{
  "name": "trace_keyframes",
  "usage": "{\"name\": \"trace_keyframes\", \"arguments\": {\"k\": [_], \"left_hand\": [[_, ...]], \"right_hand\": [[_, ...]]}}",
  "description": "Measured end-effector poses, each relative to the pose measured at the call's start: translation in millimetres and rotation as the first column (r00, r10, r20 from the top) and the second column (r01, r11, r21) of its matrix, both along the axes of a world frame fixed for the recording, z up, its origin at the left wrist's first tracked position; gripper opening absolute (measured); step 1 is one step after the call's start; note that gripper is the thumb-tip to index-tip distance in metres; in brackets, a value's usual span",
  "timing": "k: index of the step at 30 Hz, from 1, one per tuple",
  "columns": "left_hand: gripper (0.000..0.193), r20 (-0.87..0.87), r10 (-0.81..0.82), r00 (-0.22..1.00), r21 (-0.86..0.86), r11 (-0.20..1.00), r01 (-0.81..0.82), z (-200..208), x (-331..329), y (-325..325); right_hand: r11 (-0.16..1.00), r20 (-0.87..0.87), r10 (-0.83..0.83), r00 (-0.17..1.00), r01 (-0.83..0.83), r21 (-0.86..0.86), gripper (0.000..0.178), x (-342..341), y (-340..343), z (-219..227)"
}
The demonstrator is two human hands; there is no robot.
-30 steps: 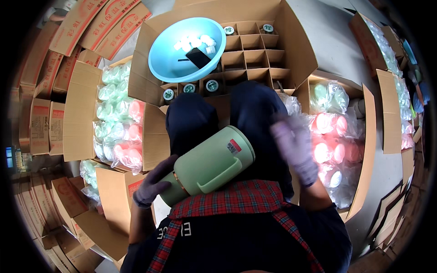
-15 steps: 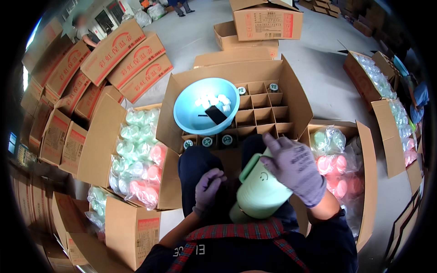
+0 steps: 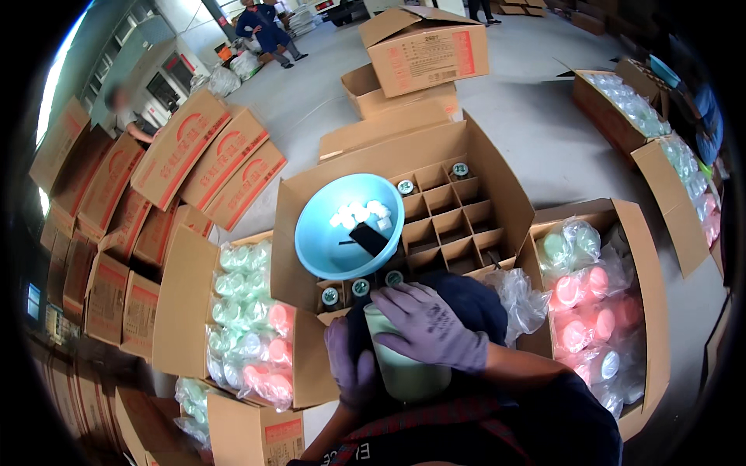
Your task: The person assembles thermos bottles by inserting a metal liner into a plastic outer shell, screwing on a lid, and placing a small wooden piece inside. They then wrap the assembled bottle in a plastic bag and place it into a cardboard box. The process is repeated for multiple bottles of different colors.
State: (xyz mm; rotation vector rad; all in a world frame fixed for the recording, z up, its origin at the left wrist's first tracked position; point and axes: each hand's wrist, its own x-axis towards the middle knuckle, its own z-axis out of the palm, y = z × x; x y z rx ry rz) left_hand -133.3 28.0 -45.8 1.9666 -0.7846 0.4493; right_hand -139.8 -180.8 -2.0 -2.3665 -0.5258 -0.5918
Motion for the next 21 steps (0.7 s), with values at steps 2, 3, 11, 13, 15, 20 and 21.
{"name": "trace_keyframes", "arguments": {"k": [2,3,11,13,15,20,21], "left_hand": [[0.043,-0.076,0.029,0.997,0.031,0.999,-0.026,10,14,-8],[0.034,0.163,0.044,0.986,0.22,0.972,-0.08,10,29,-16],[0.045,-0.558,-0.331,0.761,-0.504,0.864,0.007,4,89,-58],[0.046,-0.606,-0.334,0.722,-0.284,0.939,0.196,20,97,-62],[0.055,-0.603,-0.586,0.542,-0.422,0.81,0.406,20,114,-63],[0.065,-0.568,-0.587,0.577,-0.473,0.807,0.354,17,141,-68],[0.063,-0.622,-0.547,0.56,-0.461,0.834,0.303,19,148,-71]], "right_hand": [[0.996,-0.06,-0.052,0.997,0.056,0.067,0.059,0,-59,-46],[0.964,-0.31,-0.221,0.925,0.159,-0.213,0.059,-2,-95,-93],[0.928,-0.049,0.071,0.996,-0.048,0.369,0.068,-2,-53,-46],[0.863,-0.42,0.113,0.9,0.12,0.49,0.065,-5,-91,-112],[0.903,-0.323,-0.078,0.943,0.204,0.379,0.065,-8,-91,-118],[0.807,-0.022,0.188,0.982,-0.142,0.573,0.063,67,-69,-56],[0.708,-0.137,0.294,0.946,-0.119,0.696,0.058,86,-77,-69]]}}
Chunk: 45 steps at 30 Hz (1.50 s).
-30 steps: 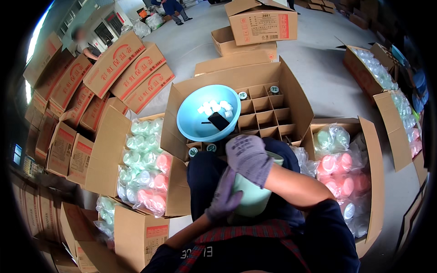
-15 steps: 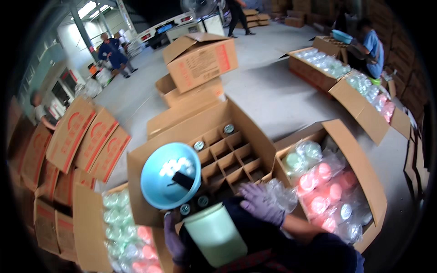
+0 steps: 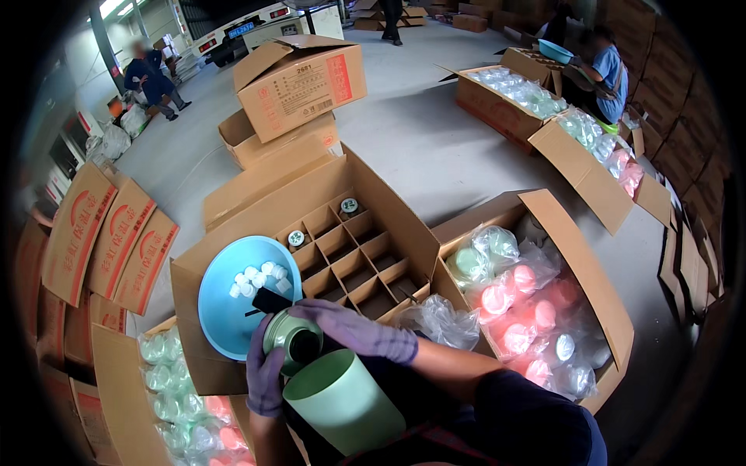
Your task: The person assembles thermos bottles by inserting a metal liner into a plastic outer shell, screwing on a lid, and placing a small wooden piece inside. They then wrap the assembled bottle in a plastic bag and place it into a cardboard box. The process is repeated for multiple bottles of different colors.
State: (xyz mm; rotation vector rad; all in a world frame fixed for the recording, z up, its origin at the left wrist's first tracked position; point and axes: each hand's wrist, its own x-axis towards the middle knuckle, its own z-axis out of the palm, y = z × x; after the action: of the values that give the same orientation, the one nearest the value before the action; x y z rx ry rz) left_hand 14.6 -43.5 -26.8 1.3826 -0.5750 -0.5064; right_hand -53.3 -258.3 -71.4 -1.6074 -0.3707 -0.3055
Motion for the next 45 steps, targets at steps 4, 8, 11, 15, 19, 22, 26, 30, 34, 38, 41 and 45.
{"name": "trace_keyframes", "arguments": {"k": [4,8,11,15,19,22,26,30,34,38,41,45], "left_hand": [[0.049,0.13,0.022,0.991,0.152,0.987,-0.042,-27,44,2],[0.04,0.64,0.074,0.765,0.208,0.941,-0.265,-35,49,-14],[0.046,0.16,0.236,0.958,0.009,0.971,-0.241,-22,29,-44],[0.051,0.111,0.211,0.971,-0.139,0.971,-0.195,-10,24,-51],[0.054,0.361,0.161,0.919,-0.073,0.987,-0.144,-31,21,-60],[0.057,0.188,0.207,0.96,-0.119,0.975,-0.187,-22,21,-59],[0.056,0.285,0.143,0.948,0.046,0.986,-0.163,-16,14,-58],[0.056,0.268,0.225,0.937,-0.064,0.974,-0.216,-31,27,-56],[0.058,0.399,0.121,0.909,0.046,0.987,-0.151,-40,23,-64],[0.059,0.107,0.132,0.985,-0.184,0.977,-0.111,-35,28,-54],[0.059,0.315,0.116,0.942,-0.032,0.993,-0.112,-41,17,-61],[0.059,0.225,0.129,0.966,-0.125,0.987,-0.103,-39,21,-61]], "right_hand": [[0.791,0.757,-0.06,0.651,0.494,-0.362,0.046,53,12,26],[0.789,0.456,-0.155,0.876,0.388,-0.477,0.062,47,7,17],[0.916,-0.316,-0.281,0.906,0.155,-0.369,0.065,42,4,18],[0.764,0.164,-0.519,0.839,0.542,-0.351,0.076,32,8,-15],[0.978,-0.704,0.103,0.702,0.057,0.201,0.072,32,-11,11],[0.857,-0.056,-0.449,0.892,0.412,-0.31,0.074,27,7,-27],[0.96,-0.555,0.014,0.832,0.145,0.241,0.056,34,3,-9],[0.658,0.432,-0.57,0.699,0.703,-0.271,0.062,42,10,-26],[0.908,-0.691,0.175,0.701,0.156,0.388,0.067,38,-7,-27],[0.855,0.057,-0.478,0.877,0.479,-0.201,0.071,30,12,-23],[0.962,-0.559,-0.08,0.825,0.21,0.173,0.06,26,3,-9],[0.871,0.052,-0.479,0.876,0.482,-0.098,0.069,24,7,-14]]}}
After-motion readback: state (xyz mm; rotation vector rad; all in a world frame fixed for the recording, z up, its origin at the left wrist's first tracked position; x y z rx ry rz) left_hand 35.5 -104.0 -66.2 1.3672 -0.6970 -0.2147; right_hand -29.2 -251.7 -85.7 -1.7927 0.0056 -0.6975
